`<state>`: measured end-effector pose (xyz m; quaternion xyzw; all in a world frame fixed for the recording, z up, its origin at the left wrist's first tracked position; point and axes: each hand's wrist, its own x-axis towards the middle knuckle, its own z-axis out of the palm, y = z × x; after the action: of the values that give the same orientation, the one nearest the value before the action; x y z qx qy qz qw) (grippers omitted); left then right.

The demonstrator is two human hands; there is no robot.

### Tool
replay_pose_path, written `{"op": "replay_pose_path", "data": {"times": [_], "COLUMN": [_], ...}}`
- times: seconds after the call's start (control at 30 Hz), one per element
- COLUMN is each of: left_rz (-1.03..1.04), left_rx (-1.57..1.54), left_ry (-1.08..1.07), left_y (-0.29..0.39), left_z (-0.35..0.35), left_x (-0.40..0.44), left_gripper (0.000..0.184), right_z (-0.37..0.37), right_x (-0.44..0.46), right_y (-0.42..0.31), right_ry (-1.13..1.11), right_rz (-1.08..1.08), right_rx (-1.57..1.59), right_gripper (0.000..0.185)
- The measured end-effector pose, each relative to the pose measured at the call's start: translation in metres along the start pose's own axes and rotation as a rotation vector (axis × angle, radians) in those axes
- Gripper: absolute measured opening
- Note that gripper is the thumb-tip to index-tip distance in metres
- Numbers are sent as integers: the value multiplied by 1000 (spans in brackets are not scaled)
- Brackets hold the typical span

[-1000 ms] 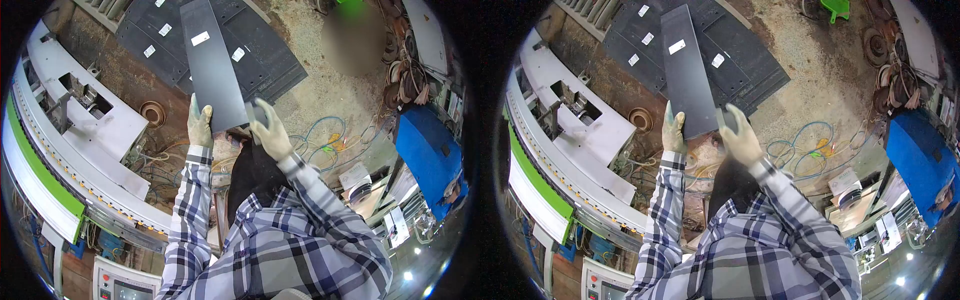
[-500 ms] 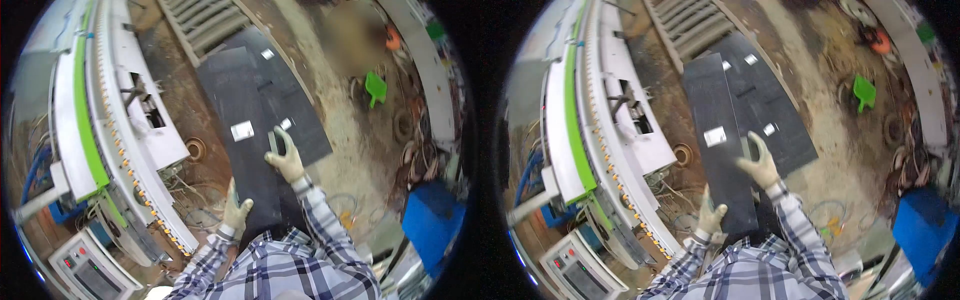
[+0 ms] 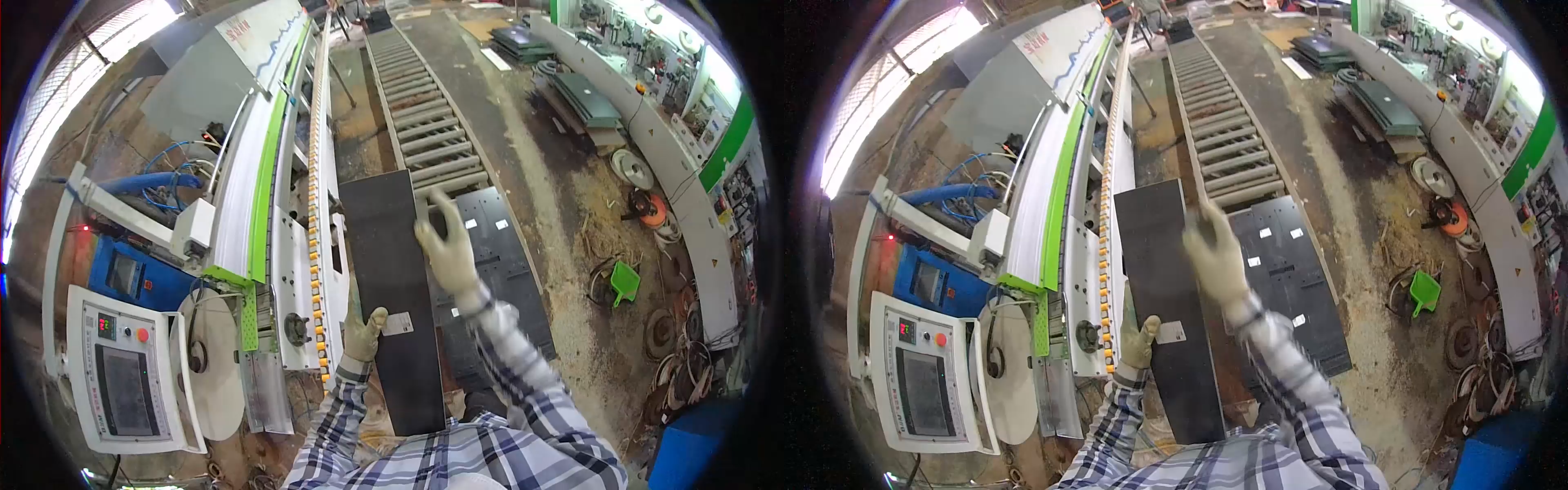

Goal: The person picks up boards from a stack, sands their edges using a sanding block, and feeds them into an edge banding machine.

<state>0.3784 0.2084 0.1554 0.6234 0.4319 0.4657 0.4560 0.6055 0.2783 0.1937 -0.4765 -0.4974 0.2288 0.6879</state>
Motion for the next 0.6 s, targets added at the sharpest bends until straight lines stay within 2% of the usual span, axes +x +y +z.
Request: {"op": "replay_pose_path", "data": {"times": [0.03,0.1,0.13,0.2,0.27,0.3,0.37,0.4,0.47,0.5,0.6], "left_rz": [-6,16,33,77,234,240,174,177,95,100,179], "left_rx": [8,2,-6,28,242,231,161,166,-24,-21,103], "left_ry": [4,21,37,34,51,61,46,34,21,26,48], "left_y": [6,11,14,20,2,5,12,20,35,33,24], "left_z": [-2,-5,-10,-19,-34,-35,-31,-29,-24,-26,-32], "left_x": [-5,-12,-14,-18,-16,-18,-20,-22,-23,-24,-24], "left_gripper": [98,96,97,99,101,101,101,101,104,104,105], "right_z": [9,16,27,32,29,30,32,32,36,35,30], "right_x": [37,94,105,73,22,9,39,59,98,91,40], "right_y": [-8,-43,-32,-18,-10,-15,-18,-34,-69,-66,-42], "right_ry": [24,-118,-107,-105,-97,-110,-60,-46,-187,-191,-39], "right_rz": [-102,114,10,-37,-75,61,-165,-164,12,7,-184], "right_rx": [-28,241,142,162,155,296,31,32,267,272,137], "right_gripper": [53,50,48,52,55,55,56,56,56,56,50]}}
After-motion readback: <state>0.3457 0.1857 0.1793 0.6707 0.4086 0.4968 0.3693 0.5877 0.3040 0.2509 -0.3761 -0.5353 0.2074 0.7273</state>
